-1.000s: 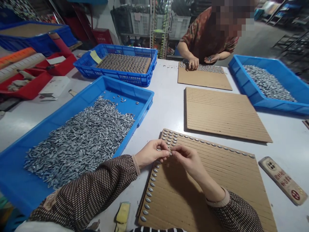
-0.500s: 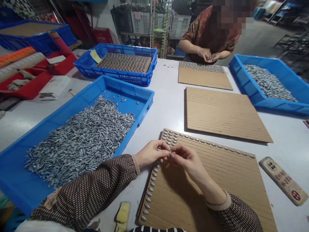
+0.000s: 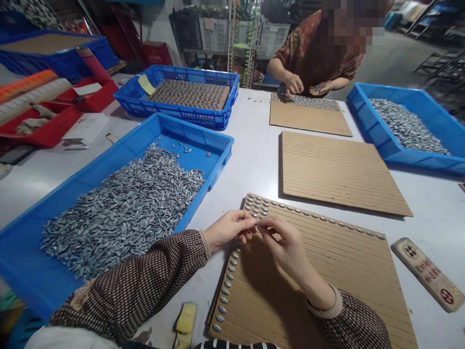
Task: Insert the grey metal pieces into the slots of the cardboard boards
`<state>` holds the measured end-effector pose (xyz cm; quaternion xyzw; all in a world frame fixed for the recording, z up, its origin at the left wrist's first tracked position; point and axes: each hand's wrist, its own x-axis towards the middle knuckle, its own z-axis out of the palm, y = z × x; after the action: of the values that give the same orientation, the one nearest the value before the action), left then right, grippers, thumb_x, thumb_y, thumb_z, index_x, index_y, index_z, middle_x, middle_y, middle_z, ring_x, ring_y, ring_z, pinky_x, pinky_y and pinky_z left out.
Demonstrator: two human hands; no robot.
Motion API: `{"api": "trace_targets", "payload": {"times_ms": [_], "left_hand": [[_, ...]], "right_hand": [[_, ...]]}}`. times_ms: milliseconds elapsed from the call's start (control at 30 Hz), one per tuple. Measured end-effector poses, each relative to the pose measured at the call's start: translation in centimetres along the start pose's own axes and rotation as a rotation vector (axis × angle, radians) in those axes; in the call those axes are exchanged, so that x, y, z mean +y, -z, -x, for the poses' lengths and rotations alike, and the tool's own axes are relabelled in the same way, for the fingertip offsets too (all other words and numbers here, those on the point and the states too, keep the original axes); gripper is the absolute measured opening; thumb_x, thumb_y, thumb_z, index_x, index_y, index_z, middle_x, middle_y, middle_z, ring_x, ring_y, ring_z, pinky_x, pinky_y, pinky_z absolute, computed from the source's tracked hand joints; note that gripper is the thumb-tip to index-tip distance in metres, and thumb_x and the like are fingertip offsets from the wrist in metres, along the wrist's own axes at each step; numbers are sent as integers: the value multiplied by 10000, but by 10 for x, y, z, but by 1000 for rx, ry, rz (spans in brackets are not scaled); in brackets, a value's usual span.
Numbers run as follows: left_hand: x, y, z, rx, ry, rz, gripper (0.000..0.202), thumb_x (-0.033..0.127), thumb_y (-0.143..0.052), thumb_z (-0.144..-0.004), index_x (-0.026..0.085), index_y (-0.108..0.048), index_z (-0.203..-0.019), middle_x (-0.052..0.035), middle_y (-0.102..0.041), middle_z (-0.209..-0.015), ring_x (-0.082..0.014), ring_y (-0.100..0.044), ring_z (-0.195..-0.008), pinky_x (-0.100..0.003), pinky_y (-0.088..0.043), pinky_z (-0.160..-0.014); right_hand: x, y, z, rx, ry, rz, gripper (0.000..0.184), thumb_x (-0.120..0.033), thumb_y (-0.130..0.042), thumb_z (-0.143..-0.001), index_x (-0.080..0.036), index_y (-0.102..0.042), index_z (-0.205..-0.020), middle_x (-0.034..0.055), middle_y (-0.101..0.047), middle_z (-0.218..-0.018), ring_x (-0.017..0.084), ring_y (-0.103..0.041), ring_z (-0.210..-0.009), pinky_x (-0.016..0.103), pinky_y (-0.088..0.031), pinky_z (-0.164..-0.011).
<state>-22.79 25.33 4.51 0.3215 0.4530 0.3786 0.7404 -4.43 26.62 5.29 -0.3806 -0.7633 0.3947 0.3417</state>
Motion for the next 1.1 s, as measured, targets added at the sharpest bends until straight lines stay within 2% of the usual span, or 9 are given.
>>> {"api": "trace_targets", "payload": {"times_ms": [100, 267, 367, 433, 500, 600, 800, 967, 1100], "left_hand": [[0, 1, 1, -16, -38, -24, 322, 426, -678, -760, 122, -574, -761, -23, -603, -708, -58, -529, -536, -170, -411, -476], [2, -2, 6, 75, -118, -223, 292, 422, -648, -780, 140, -572, -772, 22, -555, -585, -61, -466, -469, -185, -362, -463], [5, -2, 6, 96, -141, -234, 226, 355, -658, -777, 144, -577, -787, 28, -545, -585, -63, -459, -476, -181, -343, -459], [11, 0, 4, 171, -153, -89, 143, 266, -640, -782, 144, -567, -798, 16, -556, -635, -65, -484, -507, -175, -349, -462], [17, 4, 1, 324, -189, 153, 40, 131, -560, -789, 149, -542, -820, -8, -579, -735, -76, -550, -589, -180, -412, -516], [23, 8, -3, 474, -198, 428, 215, -27, -419, -749, 148, -506, -839, -43, -588, -854, -96, -623, -716, -256, -520, -704], [19, 5, -4, 406, -129, 451, 232, -68, -403, -781, 117, -525, -852, -84, -614, -884, -113, -663, -767, -317, -528, -875], [20, 6, -4, 396, -103, 464, 92, 51, -462, -872, 113, -531, -880, -122, -649, -909, -132, -676, -765, -318, -538, -846], [21, 7, -5, 389, -117, 482, 95, 49, -476, -858, 113, -536, -893, -106, -650, -869, -135, -671, -741, -328, -540, -827]], "right_hand": [[-2, -1, -1, -9, -9, -24, 119, -275, -561, -904, -209, -661, -909, 64, -662, -878, 169, -604, -789, 320, -510, -678], [5, 1, -3, -36, -281, -269, 188, -357, -648, -845, -198, -681, -941, 42, -676, -773, 134, -581, -627, 280, -517, -563], [11, 3, -2, -49, -315, -306, 195, -358, -668, -829, -190, -684, -925, 36, -673, -738, 127, -577, -596, 267, -514, -540], [15, 2, 2, -43, -233, -203, 167, -333, -638, -851, -198, -683, -937, 45, -681, -772, 144, -605, -642, 278, -525, -569], [20, -1, 7, -35, -89, -10, 139, -281, -581, -885, -213, -681, -953, 64, -693, -871, 173, -641, -757, 301, -541, -648], [29, -10, 15, -32, 139, 288, 195, -180, -502, -910, -222, -681, -978, 76, -690, -970, 184, -650, -868, 305, -539, -739], [42, -24, 19, -88, 318, 589, 248, -110, -481, -910, -207, -671, -1035, 78, -686, -972, 179, -625, -858, 281, -514, -729], [43, -23, 18, -117, 382, 721, 252, -104, -485, -910, -199, -669, -1054, 79, -682, -980, 178, -598, -835, 275, -478, -706], [42, -22, 19, -159, 373, 804, 268, -104, -480, -906, -195, -673, -1069, 83, -671, -963, 176, -579, -836, 270, -447, -671]]}}
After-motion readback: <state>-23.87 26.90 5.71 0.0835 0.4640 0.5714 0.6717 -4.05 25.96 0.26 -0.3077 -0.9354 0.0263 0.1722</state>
